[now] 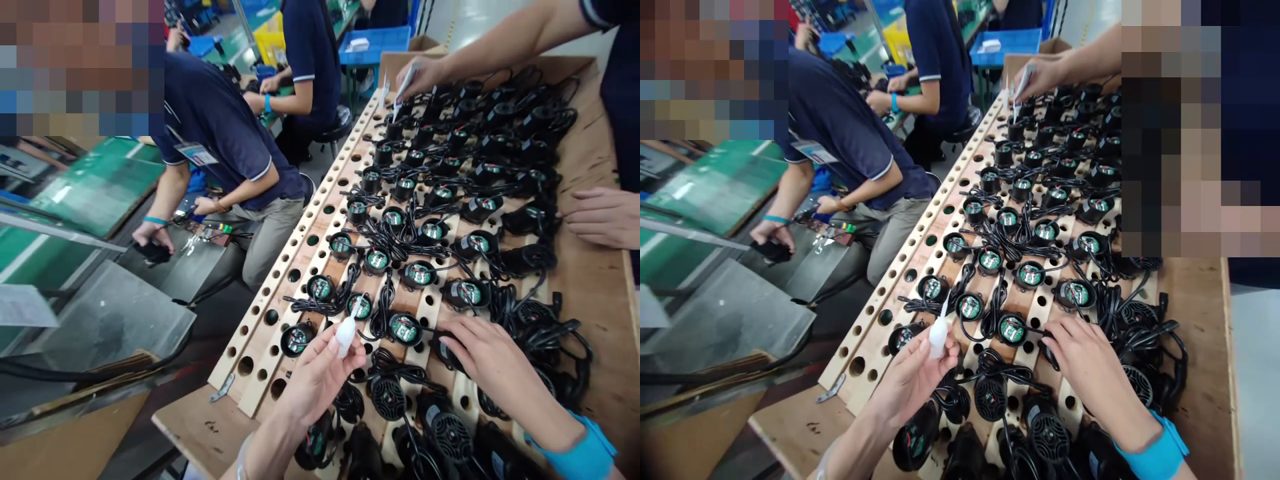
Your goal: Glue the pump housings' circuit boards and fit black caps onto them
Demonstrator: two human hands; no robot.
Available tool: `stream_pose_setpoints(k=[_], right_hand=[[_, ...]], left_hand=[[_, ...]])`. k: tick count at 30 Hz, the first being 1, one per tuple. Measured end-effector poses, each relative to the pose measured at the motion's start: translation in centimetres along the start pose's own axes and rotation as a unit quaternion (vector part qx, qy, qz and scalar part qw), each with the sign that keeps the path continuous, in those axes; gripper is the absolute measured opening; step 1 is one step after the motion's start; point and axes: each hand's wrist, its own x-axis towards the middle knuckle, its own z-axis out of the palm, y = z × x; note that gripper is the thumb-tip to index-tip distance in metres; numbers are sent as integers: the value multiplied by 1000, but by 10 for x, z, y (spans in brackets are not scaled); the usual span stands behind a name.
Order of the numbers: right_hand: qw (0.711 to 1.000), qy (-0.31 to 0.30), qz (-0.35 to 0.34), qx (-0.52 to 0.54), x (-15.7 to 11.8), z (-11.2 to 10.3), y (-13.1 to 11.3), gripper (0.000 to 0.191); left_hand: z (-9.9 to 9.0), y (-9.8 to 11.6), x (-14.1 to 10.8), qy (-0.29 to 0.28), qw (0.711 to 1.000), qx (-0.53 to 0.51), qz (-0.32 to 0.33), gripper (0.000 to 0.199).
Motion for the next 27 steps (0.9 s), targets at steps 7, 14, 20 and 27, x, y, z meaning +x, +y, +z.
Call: stream_pose_setpoints(k=[7,14,20,27], right_hand=[[998,64,15,8,-11,-36,-20,29],[994,77,71,8,-38,-52,-45,25],[990,86,111,20,-67,-60,-54,26],[981,98,170,11,-106,-56,-50,27]], left_hand=[[-2,29,10,-51,989,101,92,31],[25,19,84,-130,892,372,220,27],[55,-6,132,-202,729,604,253,19],[66,-19,152,-246,605,711,259,23]])
